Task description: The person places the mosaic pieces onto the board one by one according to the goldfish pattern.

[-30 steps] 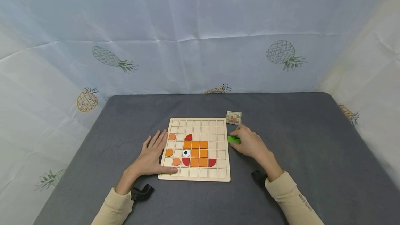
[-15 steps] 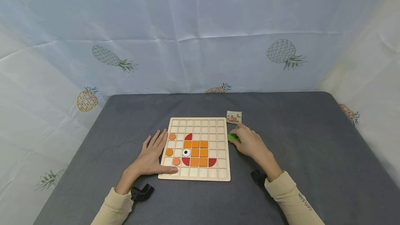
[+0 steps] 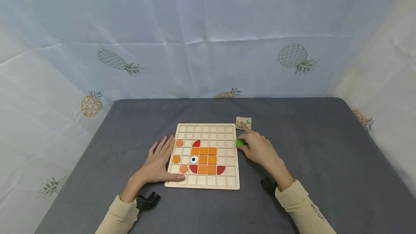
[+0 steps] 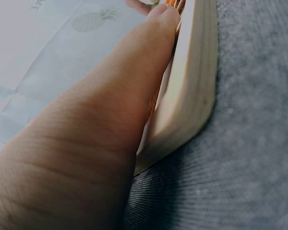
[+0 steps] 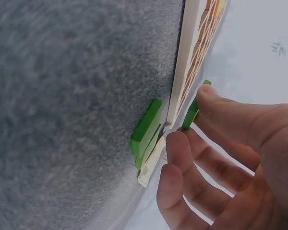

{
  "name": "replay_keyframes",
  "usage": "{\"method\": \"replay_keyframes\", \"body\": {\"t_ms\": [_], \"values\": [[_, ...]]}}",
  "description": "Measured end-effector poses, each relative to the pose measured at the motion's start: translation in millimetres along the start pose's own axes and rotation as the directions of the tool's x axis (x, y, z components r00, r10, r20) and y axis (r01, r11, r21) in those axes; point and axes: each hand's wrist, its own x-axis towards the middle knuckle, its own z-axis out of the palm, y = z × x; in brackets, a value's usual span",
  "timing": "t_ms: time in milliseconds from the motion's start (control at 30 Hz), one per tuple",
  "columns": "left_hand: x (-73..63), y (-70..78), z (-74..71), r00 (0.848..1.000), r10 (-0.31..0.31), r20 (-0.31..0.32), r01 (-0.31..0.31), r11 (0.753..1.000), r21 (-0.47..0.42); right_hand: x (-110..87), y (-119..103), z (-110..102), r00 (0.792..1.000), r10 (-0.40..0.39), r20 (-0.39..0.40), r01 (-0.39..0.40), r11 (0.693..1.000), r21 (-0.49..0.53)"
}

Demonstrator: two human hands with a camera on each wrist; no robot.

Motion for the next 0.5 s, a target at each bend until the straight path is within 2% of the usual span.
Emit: {"method": "replay_keyframes", "body": {"t_ms": [500], "values": [[0.0,0.5,0.5,1.0,0.007,-0.02,-0.007,1.0,-0.003,4.0,-4.9,1.9,1.0,-0.022,-0.008,0.022,1.0,0.01]]}}
